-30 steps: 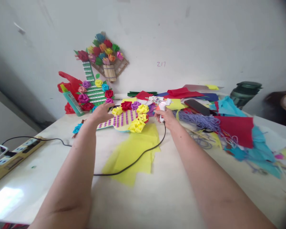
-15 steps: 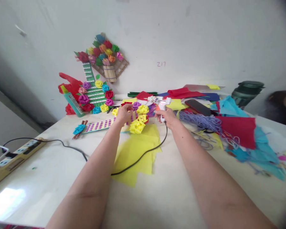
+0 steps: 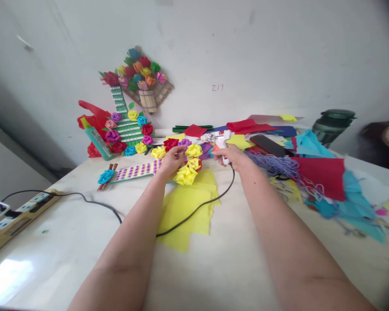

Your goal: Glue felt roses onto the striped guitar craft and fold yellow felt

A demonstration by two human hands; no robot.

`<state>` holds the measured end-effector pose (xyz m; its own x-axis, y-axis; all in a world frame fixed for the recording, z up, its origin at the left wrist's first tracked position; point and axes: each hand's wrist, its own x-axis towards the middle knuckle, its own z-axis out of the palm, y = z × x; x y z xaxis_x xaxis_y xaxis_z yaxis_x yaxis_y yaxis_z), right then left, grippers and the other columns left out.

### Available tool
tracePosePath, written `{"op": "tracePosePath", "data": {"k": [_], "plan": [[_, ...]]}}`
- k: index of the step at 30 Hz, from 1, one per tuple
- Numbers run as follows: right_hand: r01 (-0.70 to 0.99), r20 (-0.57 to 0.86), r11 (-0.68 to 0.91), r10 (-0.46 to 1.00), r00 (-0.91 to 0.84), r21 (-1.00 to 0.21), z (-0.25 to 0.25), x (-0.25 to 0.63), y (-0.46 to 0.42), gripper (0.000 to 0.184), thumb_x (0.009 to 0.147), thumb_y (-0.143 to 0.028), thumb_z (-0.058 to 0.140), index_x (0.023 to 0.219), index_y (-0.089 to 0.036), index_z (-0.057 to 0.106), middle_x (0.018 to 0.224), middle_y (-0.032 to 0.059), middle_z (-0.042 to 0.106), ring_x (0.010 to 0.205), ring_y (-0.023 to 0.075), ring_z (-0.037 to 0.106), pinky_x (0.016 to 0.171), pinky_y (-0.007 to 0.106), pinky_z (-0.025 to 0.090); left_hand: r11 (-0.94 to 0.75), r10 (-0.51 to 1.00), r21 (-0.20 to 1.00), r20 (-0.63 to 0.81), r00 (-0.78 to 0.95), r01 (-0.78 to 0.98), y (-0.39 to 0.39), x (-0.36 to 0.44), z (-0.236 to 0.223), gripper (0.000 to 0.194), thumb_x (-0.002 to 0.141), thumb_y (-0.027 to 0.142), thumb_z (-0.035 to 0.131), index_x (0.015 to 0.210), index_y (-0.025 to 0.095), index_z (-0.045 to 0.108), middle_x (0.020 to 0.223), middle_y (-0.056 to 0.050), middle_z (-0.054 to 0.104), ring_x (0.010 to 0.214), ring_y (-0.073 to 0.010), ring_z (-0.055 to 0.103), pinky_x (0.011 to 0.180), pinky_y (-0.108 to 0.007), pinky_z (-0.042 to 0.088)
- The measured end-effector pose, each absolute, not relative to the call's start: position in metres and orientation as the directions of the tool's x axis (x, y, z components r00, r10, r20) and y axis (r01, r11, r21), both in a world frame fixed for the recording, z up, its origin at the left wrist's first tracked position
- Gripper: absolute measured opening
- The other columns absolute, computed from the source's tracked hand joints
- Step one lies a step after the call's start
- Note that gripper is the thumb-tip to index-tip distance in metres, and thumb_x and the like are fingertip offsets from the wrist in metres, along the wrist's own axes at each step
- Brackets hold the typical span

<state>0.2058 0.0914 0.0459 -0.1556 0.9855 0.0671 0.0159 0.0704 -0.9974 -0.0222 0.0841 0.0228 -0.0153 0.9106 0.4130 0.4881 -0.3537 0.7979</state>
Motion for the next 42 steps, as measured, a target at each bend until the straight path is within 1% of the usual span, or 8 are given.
{"op": "tracePosePath", "data": {"k": [5, 8, 15, 20, 26, 30, 35, 42], "plan": [[0.121, 0.034, 0.059, 0.980, -0.196, -0.991, 0.052, 0.208, 0.088, 0.013, 0.066, -0.013, 0.064, 0.062, -0.014, 0.052, 0.048, 0.0009, 0.059, 0.032, 0.0077, 0.044, 0.028, 0.020, 0.027, -0.330, 0.921, 0.823, 0.387, -0.032, 0.462, 0.082, -0.018, 0.027, 0.042, 0.067, 0.009, 0.051, 0.107, 0.016, 0.061, 0.099, -0.006, 0.061, 0.076, -0.0129, 0.055, 0.063, -0.022, 0.045], [0.161, 0.013, 0.045, 0.980, -0.197, -0.986, 0.054, 0.207, 0.087, 0.013, 0.067, -0.013, 0.063, 0.062, -0.014, 0.052, 0.048, 0.0011, 0.059, 0.032, 0.0076, 0.044, 0.028, 0.020, 0.027, -0.307, 0.928, 0.836, 0.369, -0.051, 0.454, 0.083, -0.017, 0.025, 0.042, 0.067, 0.009, 0.051, 0.107, 0.017, 0.060, 0.098, -0.005, 0.060, 0.073, -0.0121, 0.054, 0.064, -0.023, 0.045], [0.242, -0.027, 0.016, 0.984, -0.174, -0.970, 0.059, 0.205, 0.085, 0.010, 0.068, -0.013, 0.063, 0.066, -0.013, 0.054, 0.046, -0.0002, 0.058, 0.033, 0.0076, 0.044, 0.029, 0.020, 0.026, -0.376, 0.910, 0.833, 0.415, -0.010, 0.406, 0.088, -0.019, 0.021, 0.041, 0.068, 0.011, 0.050, 0.108, 0.018, 0.058, 0.109, -0.007, 0.061, 0.090, -0.0154, 0.056, 0.078, -0.028, 0.046], [0.282, -0.026, 0.025, 0.984, -0.176, -0.959, 0.058, 0.204, 0.087, 0.011, 0.069, -0.016, 0.065, 0.067, -0.013, 0.054, 0.048, 0.0002, 0.059, 0.033, 0.0070, 0.044, 0.030, 0.019, 0.027, -0.394, 0.914, 0.851, 0.401, 0.057, 0.346, 0.090, -0.019, 0.025, 0.049, 0.064, 0.010, 0.051, 0.112, 0.017, 0.055, 0.113, -0.007, 0.061, 0.096, -0.0161, 0.055, 0.083, -0.030, 0.046], [0.315, -0.015, 0.032, 0.989, -0.146, -0.948, 0.056, 0.202, 0.089, 0.012, 0.069, -0.017, 0.065, 0.068, -0.013, 0.054, 0.049, 0.0005, 0.059, 0.033, 0.0079, 0.045, 0.031, 0.020, 0.029, -0.277, 0.954, 0.862, 0.300, 0.011, 0.424, 0.084, -0.019, 0.031, 0.047, 0.064, 0.012, 0.050, 0.109, 0.019, 0.062, 0.101, -0.005, 0.063, 0.092, -0.0188, 0.058, 0.084, -0.032, 0.046], [0.360, -0.022, 0.021, 0.993, -0.115, -0.933, 0.058, 0.198, 0.086, 0.013, 0.068, -0.017, 0.065, 0.067, -0.014, 0.053, 0.050, 0.0006, 0.059, 0.033, 0.0079, 0.045, 0.031, 0.020, 0.029, -0.266, 0.956, 0.859, 0.293, 0.005, 0.438, 0.085, -0.018, 0.033, 0.049, 0.063, 0.012, 0.050, 0.109, 0.020, 0.064, 0.105, -0.005, 0.064, 0.095, -0.0210, 0.058, 0.086, -0.032, 0.047], [0.390, -0.020, 0.012, 0.997, -0.079, -0.921, 0.058, 0.193, 0.086, 0.013, 0.068, -0.016, 0.065, 0.067, -0.014, 0.053, 0.050, 0.0001, 0.058, 0.033, 0.0076, 0.045, 0.030, 0.020, 0.028, -0.388, 0.912, 0.799, 0.406, 0.064, 0.459, 0.096, -0.020, 0.030, 0.047, 0.061, 0.008, 0.047, 0.101, 0.021, 0.069, 0.126, -0.003, 0.057, 0.120, -0.0227, 0.047, 0.102, -0.034, 0.037], [0.466, -0.033, -0.006, 0.998, -0.049, -0.885, 0.056, 0.188, 0.089, 0.013, 0.067, -0.017, 0.066, 0.069, -0.015, 0.054, 0.051, -0.0004, 0.058, 0.033, 0.0079, 0.045, 0.031, 0.020, 0.028, -0.434, 0.900, 0.803, 0.411, 0.148, 0.409, 0.097, -0.022, 0.029, 0.047, 0.065, 0.014, 0.048, 0.106, 0.021, 0.068, 0.129, -0.002, 0.056, 0.125, -0.0224, 0.044, 0.109, -0.036, 0.028]]}}
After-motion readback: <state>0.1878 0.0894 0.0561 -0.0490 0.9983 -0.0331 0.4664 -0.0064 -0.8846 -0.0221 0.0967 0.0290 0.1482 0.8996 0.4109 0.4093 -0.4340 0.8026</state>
